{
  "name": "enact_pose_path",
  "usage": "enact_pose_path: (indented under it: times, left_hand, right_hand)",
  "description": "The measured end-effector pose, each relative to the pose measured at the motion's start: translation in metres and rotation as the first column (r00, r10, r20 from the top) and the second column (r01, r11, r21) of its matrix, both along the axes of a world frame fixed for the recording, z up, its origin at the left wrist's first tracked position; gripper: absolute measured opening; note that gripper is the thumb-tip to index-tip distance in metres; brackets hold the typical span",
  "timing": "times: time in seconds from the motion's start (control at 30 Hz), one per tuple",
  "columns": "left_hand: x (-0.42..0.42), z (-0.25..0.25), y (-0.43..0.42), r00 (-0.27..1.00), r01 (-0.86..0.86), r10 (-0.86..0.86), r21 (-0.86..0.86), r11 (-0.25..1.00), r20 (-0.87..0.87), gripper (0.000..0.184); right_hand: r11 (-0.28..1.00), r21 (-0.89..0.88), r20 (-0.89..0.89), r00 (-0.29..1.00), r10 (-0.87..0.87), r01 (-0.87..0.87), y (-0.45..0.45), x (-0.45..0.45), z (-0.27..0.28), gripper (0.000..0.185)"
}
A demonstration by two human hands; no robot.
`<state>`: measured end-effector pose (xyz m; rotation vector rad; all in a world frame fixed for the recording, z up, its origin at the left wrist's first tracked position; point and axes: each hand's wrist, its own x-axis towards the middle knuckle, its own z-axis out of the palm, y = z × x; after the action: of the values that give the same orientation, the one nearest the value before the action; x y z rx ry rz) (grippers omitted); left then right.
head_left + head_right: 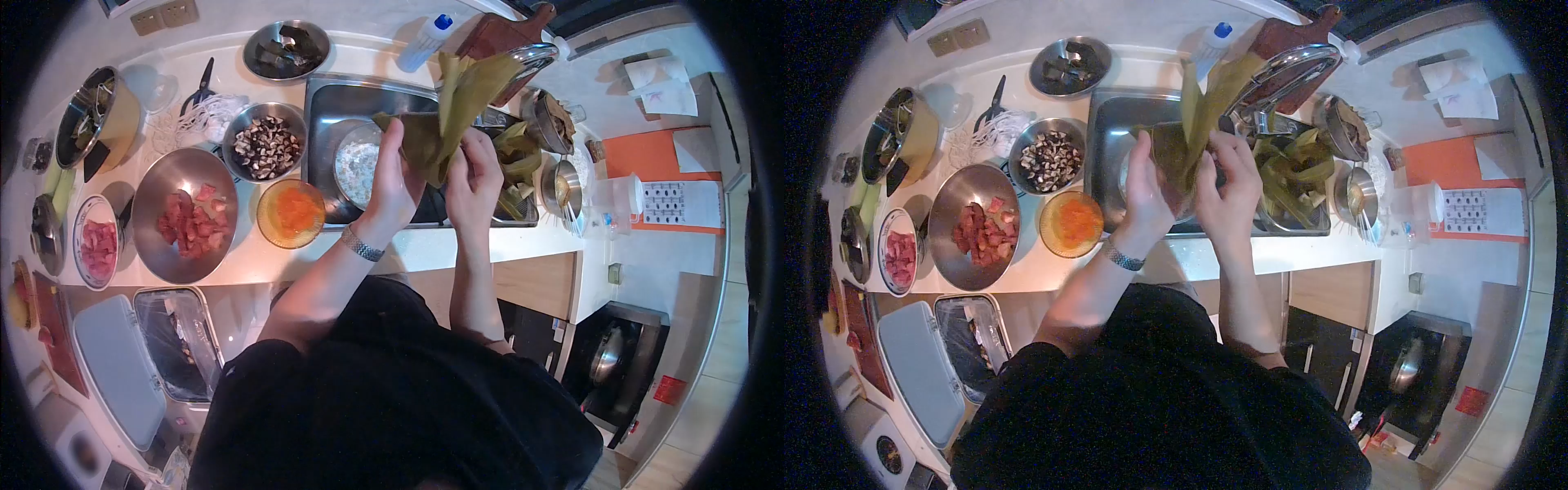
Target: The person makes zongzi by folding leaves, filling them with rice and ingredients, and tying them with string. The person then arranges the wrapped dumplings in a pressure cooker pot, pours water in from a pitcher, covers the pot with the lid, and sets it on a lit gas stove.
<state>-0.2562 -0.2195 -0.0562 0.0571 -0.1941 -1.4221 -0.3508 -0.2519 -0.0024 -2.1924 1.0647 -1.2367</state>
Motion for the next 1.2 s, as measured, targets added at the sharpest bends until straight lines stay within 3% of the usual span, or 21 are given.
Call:
enact_pose_path:
  times: [0.03, 0.07, 0.13, 0.2, 0.33, 0.4, 0.5, 0.57, 0.63, 0.7, 0.73, 0.77, 0.83, 0.87, 0.9, 0.97, 1.03, 1.07, 1.13, 1.17, 1.2]
  left_hand:
    - [-0.003, 0.000, 0.002, 1.000, 0.001, -0.001, -0.002, 1.000, -0.007, 0.046]
    - [-0.007, 0.001, 0.004, 0.998, -0.056, 0.057, -0.026, 0.998, 0.033, 0.045]
    - [-0.009, 0.005, 0.006, 0.983, -0.095, 0.113, -0.125, 0.988, 0.147, 0.059]
    - [-0.014, 0.008, 0.008, 0.966, -0.107, 0.137, -0.142, 0.984, 0.219, 0.062]
    - [-0.013, 0.010, 0.009, 0.928, -0.084, 0.130, -0.144, 0.986, 0.350, 0.074]
    - [-0.011, 0.019, 0.013, 0.899, -0.075, 0.113, -0.107, 0.991, 0.424, 0.075]
    - [-0.010, 0.029, 0.014, 0.868, -0.156, 0.256, -0.254, 0.954, 0.426, 0.074]
    - [-0.010, 0.031, 0.017, 0.816, -0.161, 0.334, -0.371, 0.915, 0.471, 0.071]
    - [-0.007, 0.037, 0.020, 0.782, -0.173, 0.369, -0.394, 0.903, 0.502, 0.066]
    - [-0.006, 0.037, 0.021, 0.561, -0.222, 0.579, -0.567, 0.793, 0.591, 0.064]
    - [-0.014, 0.043, 0.027, 0.724, -0.244, 0.486, -0.478, 0.844, 0.490, 0.058]
    - [-0.019, 0.045, 0.027, 0.725, -0.243, 0.484, -0.476, 0.845, 0.489, 0.058]
    - [-0.025, 0.048, 0.028, 0.901, -0.329, 0.391, -0.294, 0.897, 0.185, 0.055]
    - [-0.027, 0.051, 0.029, 0.923, -0.337, 0.368, -0.223, 0.915, 0.115, 0.051]
    - [-0.027, 0.052, 0.030, 0.933, -0.350, 0.357, -0.109, 0.930, 0.053, 0.040]
    - [-0.018, 0.036, 0.029, 0.975, -0.210, 0.217, 0.145, 0.967, -0.038, 0.036]
    - [-0.002, 0.028, 0.025, 0.977, 0.006, 0.075, 0.379, 0.925, -0.199, 0.049]
    - [0.004, 0.013, 0.023, 0.959, 0.094, 0.004, 0.329, 0.939, -0.285, 0.051]
    - [0.015, -0.012, 0.024, 0.911, 0.208, -0.100, 0.235, 0.950, -0.401, 0.056]
    - [0.018, -0.020, 0.025, 0.873, 0.227, -0.104, 0.209, 0.951, -0.476, 0.055]
    - [0.019, -0.029, 0.024, 0.903, 0.197, -0.060, 0.286, 0.938, -0.426, 0.054]
  right_hand:
    - [0.994, 0.040, 0.067, 0.993, 0.096, -0.098, 0.001, -0.005, 0.004, 0.022]
    - [0.955, 0.235, 0.151, 0.977, 0.150, -0.183, 0.006, -0.009, 0.009, 0.030]
    - [0.951, 0.212, 0.188, 0.965, 0.185, -0.224, 0.005, -0.012, 0.013, 0.034]
    - [0.927, 0.215, 0.284, 0.928, 0.241, -0.306, 0.004, -0.014, 0.016, 0.049]
    - [0.892, 0.244, 0.418, 0.871, 0.258, -0.381, -0.003, -0.021, 0.013, 0.061]
    - [0.799, 0.356, 0.615, 0.765, 0.190, -0.484, 0.002, -0.020, 0.019, 0.061]
    - [0.709, 0.505, 0.640, 0.765, 0.076, -0.493, 0.018, -0.037, 0.032, 0.061]
    - [0.781, 0.495, 0.548, 0.834, 0.059, -0.380, 0.020, -0.055, 0.026, 0.082]
    - [0.799, 0.458, 0.489, 0.861, 0.138, -0.388, 0.023, -0.065, 0.030, 0.094]
    - [0.802, 0.449, 0.410, 0.888, 0.206, -0.394, 0.029, -0.073, 0.036, 0.092]
    - [0.803, 0.451, 0.407, 0.891, 0.203, -0.389, 0.031, -0.069, 0.040, 0.092]
    - [0.813, 0.455, 0.386, 0.903, 0.189, -0.364, 0.035, -0.060, 0.044, 0.090]
    - [0.831, 0.459, 0.346, 0.925, 0.159, -0.314, 0.043, -0.041, 0.047, 0.085]
    - [0.840, 0.473, 0.301, 0.945, 0.132, -0.268, 0.043, -0.040, 0.039, 0.077]
    - [0.822, 0.491, 0.383, 0.919, 0.094, -0.288, 0.049, -0.029, 0.036, 0.073]
    - [0.759, 0.585, 0.418, 0.908, 0.020, -0.286, 0.053, -0.020, 0.018, 0.070]
    - [0.709, 0.664, 0.332, 0.943, 0.008, -0.240, 0.053, -0.032, 0.001, 0.071]
    - [0.794, 0.588, 0.099, 0.988, 0.117, -0.152, 0.050, -0.043, -0.008, 0.074]
    - [0.905, 0.397, -0.082, 0.976, 0.200, -0.152, 0.038, -0.042, 0.000, 0.079]
    - [0.881, 0.442, -0.009, 0.982, 0.191, -0.167, 0.031, -0.051, 0.001, 0.069]
    - [0.856, 0.483, 0.065, 0.982, 0.175, -0.185, 0.024, -0.060, 0.001, 0.059]
